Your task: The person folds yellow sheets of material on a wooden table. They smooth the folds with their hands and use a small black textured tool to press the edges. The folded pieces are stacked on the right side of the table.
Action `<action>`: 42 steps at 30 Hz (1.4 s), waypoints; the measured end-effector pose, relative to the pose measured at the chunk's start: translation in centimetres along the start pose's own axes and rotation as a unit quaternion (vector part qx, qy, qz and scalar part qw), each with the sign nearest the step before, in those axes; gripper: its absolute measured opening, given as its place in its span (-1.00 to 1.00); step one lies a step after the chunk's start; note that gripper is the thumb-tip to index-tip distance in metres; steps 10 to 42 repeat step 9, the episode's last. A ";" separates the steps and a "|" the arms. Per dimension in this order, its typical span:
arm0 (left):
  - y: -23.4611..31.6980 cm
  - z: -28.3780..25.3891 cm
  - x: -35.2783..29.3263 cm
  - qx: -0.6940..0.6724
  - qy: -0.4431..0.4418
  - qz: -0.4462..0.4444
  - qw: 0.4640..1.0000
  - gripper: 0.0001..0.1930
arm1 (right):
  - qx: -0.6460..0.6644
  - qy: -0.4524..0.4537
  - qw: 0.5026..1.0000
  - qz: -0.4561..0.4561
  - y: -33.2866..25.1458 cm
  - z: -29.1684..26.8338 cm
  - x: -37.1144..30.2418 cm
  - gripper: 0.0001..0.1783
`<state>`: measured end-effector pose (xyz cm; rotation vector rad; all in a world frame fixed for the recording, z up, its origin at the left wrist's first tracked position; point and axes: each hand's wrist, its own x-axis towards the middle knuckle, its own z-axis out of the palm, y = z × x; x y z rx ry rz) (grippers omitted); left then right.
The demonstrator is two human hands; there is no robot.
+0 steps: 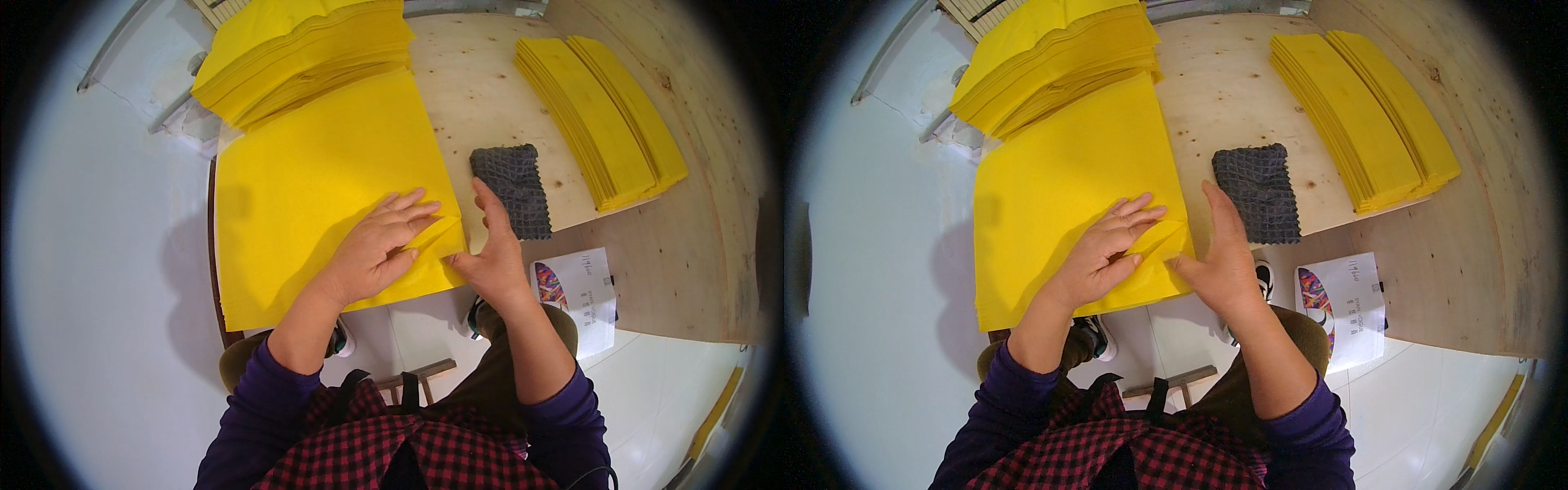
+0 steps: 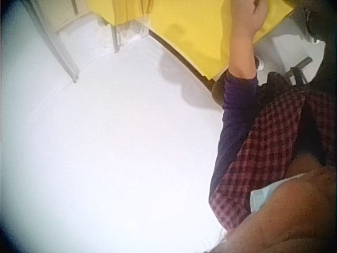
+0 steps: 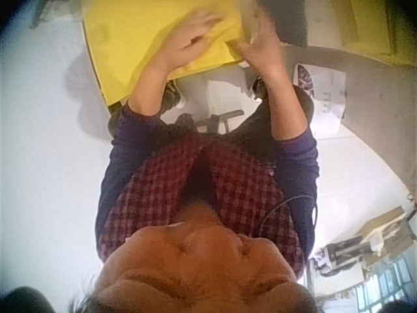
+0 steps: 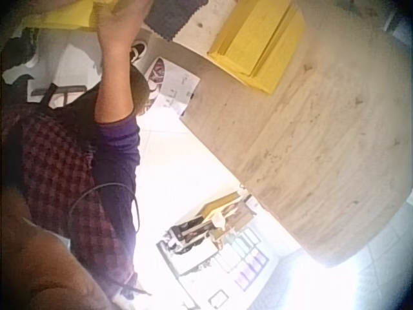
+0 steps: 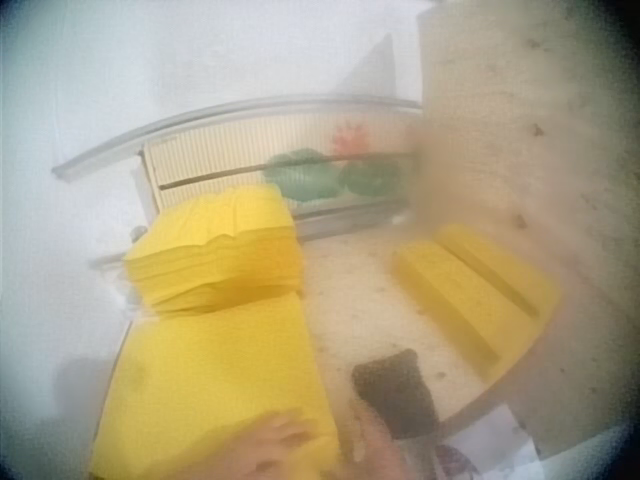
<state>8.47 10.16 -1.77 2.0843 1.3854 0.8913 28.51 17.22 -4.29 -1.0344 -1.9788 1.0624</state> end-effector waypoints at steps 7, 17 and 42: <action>0.1 0.1 -0.1 -0.009 0.006 -0.026 1.000 -0.44 | -0.100 0.061 0.993 -0.010 -1.6 0.1 -0.1 -0.07; 0.1 0.0 -0.1 -0.021 0.007 -0.035 0.999 -0.40 | -0.110 0.039 0.993 0.014 -1.9 0.0 -0.1 -0.08; 0.1 0.0 -0.1 -0.021 0.007 -0.035 0.999 -0.40 | -0.110 0.039 0.993 0.014 -1.9 0.0 -0.1 -0.08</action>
